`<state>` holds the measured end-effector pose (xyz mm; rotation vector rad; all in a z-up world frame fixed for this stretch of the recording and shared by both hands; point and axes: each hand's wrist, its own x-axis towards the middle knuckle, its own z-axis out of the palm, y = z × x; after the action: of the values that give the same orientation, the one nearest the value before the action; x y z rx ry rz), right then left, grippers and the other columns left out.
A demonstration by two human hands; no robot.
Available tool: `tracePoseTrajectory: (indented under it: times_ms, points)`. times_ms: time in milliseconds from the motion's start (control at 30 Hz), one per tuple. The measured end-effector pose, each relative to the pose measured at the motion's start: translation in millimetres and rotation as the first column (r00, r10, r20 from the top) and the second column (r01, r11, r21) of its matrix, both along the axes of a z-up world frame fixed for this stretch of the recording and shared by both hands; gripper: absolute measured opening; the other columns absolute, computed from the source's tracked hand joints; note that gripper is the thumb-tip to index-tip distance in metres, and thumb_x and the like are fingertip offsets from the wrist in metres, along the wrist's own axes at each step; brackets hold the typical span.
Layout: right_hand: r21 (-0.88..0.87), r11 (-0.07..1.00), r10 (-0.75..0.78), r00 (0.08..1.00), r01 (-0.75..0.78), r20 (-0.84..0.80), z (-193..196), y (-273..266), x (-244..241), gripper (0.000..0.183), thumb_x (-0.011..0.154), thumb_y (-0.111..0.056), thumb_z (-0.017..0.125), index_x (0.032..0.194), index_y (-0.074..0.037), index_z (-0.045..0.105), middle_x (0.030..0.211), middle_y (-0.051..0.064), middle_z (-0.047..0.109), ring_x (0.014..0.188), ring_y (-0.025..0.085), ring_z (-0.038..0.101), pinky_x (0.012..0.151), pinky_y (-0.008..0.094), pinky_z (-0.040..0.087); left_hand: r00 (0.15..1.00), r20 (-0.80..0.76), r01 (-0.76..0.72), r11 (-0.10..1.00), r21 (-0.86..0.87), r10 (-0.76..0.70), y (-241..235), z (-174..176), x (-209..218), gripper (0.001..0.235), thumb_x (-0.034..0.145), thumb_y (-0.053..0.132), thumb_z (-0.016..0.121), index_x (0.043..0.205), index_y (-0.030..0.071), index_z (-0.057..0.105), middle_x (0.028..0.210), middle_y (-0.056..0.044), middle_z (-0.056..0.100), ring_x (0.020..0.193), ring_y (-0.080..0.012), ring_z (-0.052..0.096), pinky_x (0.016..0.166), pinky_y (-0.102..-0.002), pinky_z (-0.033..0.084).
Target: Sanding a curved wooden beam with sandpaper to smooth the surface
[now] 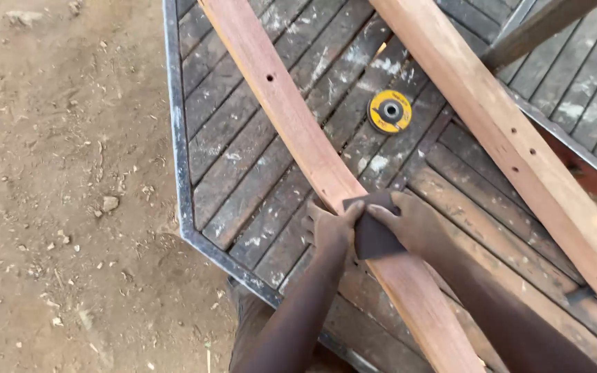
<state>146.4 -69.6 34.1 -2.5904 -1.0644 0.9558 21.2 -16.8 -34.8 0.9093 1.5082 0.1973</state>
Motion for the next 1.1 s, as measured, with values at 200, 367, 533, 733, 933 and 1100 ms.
tracePoseTrajectory:
  times_ms: [200,367,533,733,933,1100]
  points:
    - [-0.043,0.991,-0.128,0.991,0.13,0.029,-47,15,-1,0.056,0.101,-0.064,0.047,0.127,-0.015,0.053,0.124,0.023,0.067,0.123,0.04,0.063,0.108,0.058,0.047,0.993,0.102,-0.054,0.998,-0.013,0.055,18,47,-11,0.11,0.078,0.059,0.078,0.161,0.018,0.019,0.156,-0.023,0.037,0.146,-0.0433,0.037,0.118,-0.057,0.029]
    - [-0.006,0.999,0.032,0.999,-0.032,0.036,-61,90,25,0.05,0.105,-0.053,0.049,0.137,-0.014,0.047,0.13,0.028,0.064,0.124,0.046,0.06,0.105,0.059,0.047,0.998,0.007,-0.068,0.991,0.118,0.067,76,12,10,0.119,0.074,0.063,0.081,0.158,0.012,0.014,0.157,-0.028,0.034,0.148,-0.0432,0.034,0.117,-0.06,0.031]
    - [-0.045,0.996,0.083,0.994,-0.08,0.068,-43,13,24,0.061,0.1,-0.061,0.052,0.146,-0.023,0.042,0.128,0.027,0.065,0.124,0.043,0.061,0.107,0.056,0.047,0.994,-0.011,0.11,0.971,0.214,-0.11,7,27,-9,0.056,0.09,0.044,0.074,0.136,0.014,0.062,0.155,-0.026,0.029,0.14,-0.051,0.044,0.113,-0.06,0.042]
    - [-0.197,0.972,-0.145,0.986,0.125,-0.087,-1,-29,3,0.056,0.098,-0.057,0.055,0.135,-0.016,0.057,0.125,0.028,0.07,0.123,0.048,0.063,0.106,0.061,0.049,0.991,0.073,0.119,0.987,-0.105,-0.111,-24,41,-21,0.117,0.07,0.059,0.089,0.157,0.024,0.017,0.155,-0.017,0.03,0.148,-0.0437,0.03,0.121,-0.063,0.02]
    - [-0.064,0.997,0.057,0.976,-0.045,0.209,-36,96,-15,0.05,0.109,-0.057,0.038,0.122,-0.01,0.052,0.112,0.032,0.069,0.114,0.047,0.067,0.097,0.06,0.052,0.94,0.247,-0.293,0.93,0.224,0.236,82,-10,-9,0.095,0.071,0.035,0.092,0.149,0.004,0.049,0.145,-0.029,0.056,0.138,-0.0433,0.05,0.115,-0.057,0.032]
    - [0.089,0.991,0.096,0.995,-0.095,-0.005,-50,67,14,0.058,0.103,-0.06,0.048,0.12,-0.005,0.054,0.115,0.038,0.065,0.115,0.055,0.061,0.095,0.066,0.047,0.966,0.168,-0.218,0.97,0.109,0.199,50,46,-10,0.11,0.076,0.038,0.086,0.158,0.005,0.02,0.157,-0.03,0.036,0.148,-0.0498,0.035,0.119,-0.062,0.026]
